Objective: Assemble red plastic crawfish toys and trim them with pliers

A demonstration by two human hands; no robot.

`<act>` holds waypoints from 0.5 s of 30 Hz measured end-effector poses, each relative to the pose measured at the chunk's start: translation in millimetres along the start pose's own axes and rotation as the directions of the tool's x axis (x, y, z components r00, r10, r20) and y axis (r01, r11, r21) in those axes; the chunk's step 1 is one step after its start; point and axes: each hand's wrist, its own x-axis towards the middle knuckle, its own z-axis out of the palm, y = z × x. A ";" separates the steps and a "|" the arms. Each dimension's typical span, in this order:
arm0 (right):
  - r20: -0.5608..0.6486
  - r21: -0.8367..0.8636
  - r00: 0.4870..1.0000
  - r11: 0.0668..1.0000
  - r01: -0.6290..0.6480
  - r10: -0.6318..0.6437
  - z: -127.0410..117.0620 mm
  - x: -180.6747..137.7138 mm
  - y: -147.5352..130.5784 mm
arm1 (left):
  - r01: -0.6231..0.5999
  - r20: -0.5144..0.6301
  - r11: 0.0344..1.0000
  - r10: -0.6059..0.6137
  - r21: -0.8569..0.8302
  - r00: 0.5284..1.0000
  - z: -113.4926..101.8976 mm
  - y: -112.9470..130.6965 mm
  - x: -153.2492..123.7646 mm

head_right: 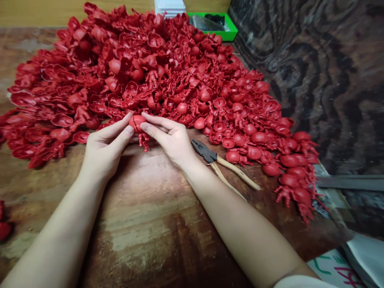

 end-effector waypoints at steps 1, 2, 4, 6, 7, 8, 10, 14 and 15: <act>-0.001 0.016 1.000 1.000 -0.010 0.010 -0.4 0.2 -0.6 | -0.012 0.000 1.000 0.012 0.012 1.000 -0.8 -0.1 0.4; -0.001 0.034 1.000 0.999 -0.021 0.022 -0.8 0.3 -1.3 | -0.019 0.003 1.000 0.019 0.025 1.000 -1.6 0.0 0.8; 0.004 0.072 0.999 0.996 -0.049 0.048 -1.6 0.4 -3.0 | -0.012 0.022 0.999 0.011 0.043 1.000 -3.3 1.0 1.1; 0.007 0.098 0.997 0.993 -0.071 0.071 -2.5 0.4 -4.1 | -0.002 0.040 0.998 0.000 0.056 0.999 -4.5 2.6 0.8; 0.005 0.101 0.997 0.992 -0.077 0.077 -2.8 0.4 -4.1 | -0.003 0.046 0.998 0.000 0.065 0.999 -4.8 3.4 0.4; 0.000 0.099 0.997 0.992 -0.080 0.080 -3.2 0.5 -3.8 | -0.009 0.048 0.997 0.005 0.075 0.999 -4.9 4.0 0.0; -0.010 0.078 0.997 0.994 -0.081 0.082 -3.7 0.6 -2.2 | -0.025 0.042 0.995 0.021 0.095 0.999 -4.7 4.1 -1.0; -0.005 -0.046 0.999 0.998 -0.050 0.050 -1.4 -0.8 -1.8 | -0.026 0.009 0.997 0.025 0.068 1.000 -4.0 0.6 -0.6; 0.000 -0.093 1.000 0.996 -0.020 0.020 0.2 -2.0 -3.2 | -0.023 0.012 0.999 0.022 0.030 1.000 -4.2 -0.3 0.1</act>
